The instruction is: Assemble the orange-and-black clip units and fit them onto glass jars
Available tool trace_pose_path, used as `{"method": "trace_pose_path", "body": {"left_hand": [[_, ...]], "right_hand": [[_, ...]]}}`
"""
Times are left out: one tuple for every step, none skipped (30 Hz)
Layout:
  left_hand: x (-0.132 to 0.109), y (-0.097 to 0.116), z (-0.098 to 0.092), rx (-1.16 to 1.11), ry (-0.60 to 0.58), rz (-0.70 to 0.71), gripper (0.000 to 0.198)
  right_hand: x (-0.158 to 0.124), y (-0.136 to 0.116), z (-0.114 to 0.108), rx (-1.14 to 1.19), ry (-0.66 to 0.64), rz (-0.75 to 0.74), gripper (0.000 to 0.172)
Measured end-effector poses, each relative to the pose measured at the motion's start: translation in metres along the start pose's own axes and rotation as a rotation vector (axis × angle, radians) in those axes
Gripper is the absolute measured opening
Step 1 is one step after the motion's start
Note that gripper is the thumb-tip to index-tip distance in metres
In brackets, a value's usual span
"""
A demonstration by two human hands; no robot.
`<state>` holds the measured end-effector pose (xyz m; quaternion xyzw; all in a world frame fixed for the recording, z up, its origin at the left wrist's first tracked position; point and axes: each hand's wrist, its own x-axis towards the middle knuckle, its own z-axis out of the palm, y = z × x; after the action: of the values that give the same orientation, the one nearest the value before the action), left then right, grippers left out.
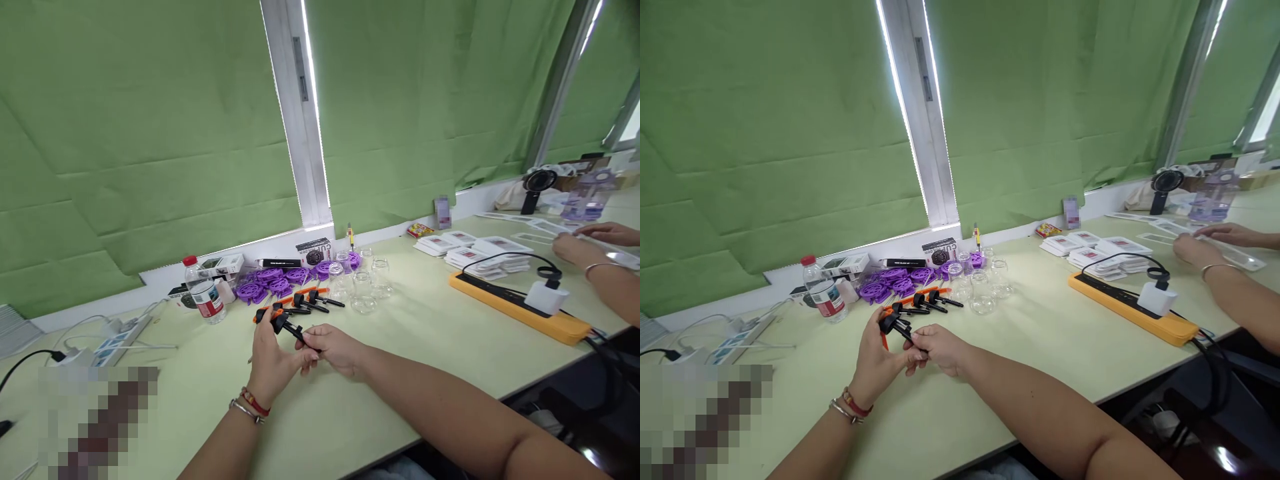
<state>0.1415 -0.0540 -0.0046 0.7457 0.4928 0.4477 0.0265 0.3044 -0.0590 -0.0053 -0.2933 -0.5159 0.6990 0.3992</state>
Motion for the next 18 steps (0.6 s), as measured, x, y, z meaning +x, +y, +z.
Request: {"method": "trace_pose_path", "body": {"left_hand": [[-0.001, 0.002, 0.001, 0.019, -0.005, -0.006, 0.102], [-0.002, 0.004, 0.001, 0.040, -0.013, -0.013, 0.105], [-0.003, 0.005, 0.003, 0.063, -0.022, -0.019, 0.106], [-0.005, 0.007, 0.004, 0.088, -0.033, -0.022, 0.107], [-0.006, 0.008, 0.005, 0.109, -0.043, -0.027, 0.107], [-0.006, 0.010, 0.007, 0.127, -0.054, -0.032, 0.107], [-0.007, 0.011, 0.008, 0.140, -0.064, -0.036, 0.106], [-0.008, 0.012, 0.009, 0.150, -0.072, -0.041, 0.105], [-0.008, 0.013, 0.010, 0.159, -0.076, -0.045, 0.103], [-0.008, 0.014, 0.011, 0.169, -0.078, -0.049, 0.101], [-0.009, 0.015, 0.011, 0.179, -0.080, -0.052, 0.099], [-0.009, 0.016, 0.012, 0.188, -0.084, -0.052, 0.096], [-0.009, 0.017, 0.012, 0.194, -0.088, -0.051, 0.095], [-0.009, 0.017, 0.012, 0.198, -0.096, -0.048, 0.095], [-0.009, 0.017, 0.012, 0.200, -0.106, -0.043, 0.096], [-0.010, 0.016, 0.012, 0.201, -0.115, -0.037, 0.097], [-0.010, 0.016, 0.012, 0.201, -0.121, -0.032, 0.099], [-0.010, 0.015, 0.013, 0.202, -0.126, -0.028, 0.100]], "right_hand": [[0.000, 0.000, 0.000, 0.008, 0.013, 0.005, 0.041], [0.000, 0.000, 0.001, 0.016, 0.033, 0.019, 0.040], [0.000, 0.000, 0.001, 0.018, 0.056, 0.040, 0.039], [0.000, 0.000, 0.002, 0.019, 0.075, 0.065, 0.038], [0.000, 0.001, 0.002, 0.017, 0.088, 0.089, 0.038], [-0.001, 0.001, 0.003, 0.015, 0.093, 0.105, 0.038], [-0.001, 0.002, 0.003, 0.013, 0.096, 0.111, 0.038], [0.000, 0.003, 0.004, 0.010, 0.099, 0.110, 0.038], [0.000, 0.005, 0.005, 0.008, 0.102, 0.104, 0.039], [0.001, 0.006, 0.005, 0.007, 0.105, 0.096, 0.040], [0.002, 0.008, 0.005, 0.005, 0.108, 0.090, 0.041], [0.003, 0.010, 0.006, 0.004, 0.109, 0.089, 0.041], [0.004, 0.011, 0.006, 0.005, 0.107, 0.094, 0.042], [0.005, 0.012, 0.006, 0.009, 0.104, 0.105, 0.042], [0.006, 0.013, 0.006, 0.012, 0.103, 0.118, 0.042], [0.006, 0.013, 0.007, 0.014, 0.102, 0.128, 0.042], [0.006, 0.013, 0.007, 0.015, 0.099, 0.133, 0.042], [0.006, 0.013, 0.007, 0.012, 0.093, 0.133, 0.043]]}}
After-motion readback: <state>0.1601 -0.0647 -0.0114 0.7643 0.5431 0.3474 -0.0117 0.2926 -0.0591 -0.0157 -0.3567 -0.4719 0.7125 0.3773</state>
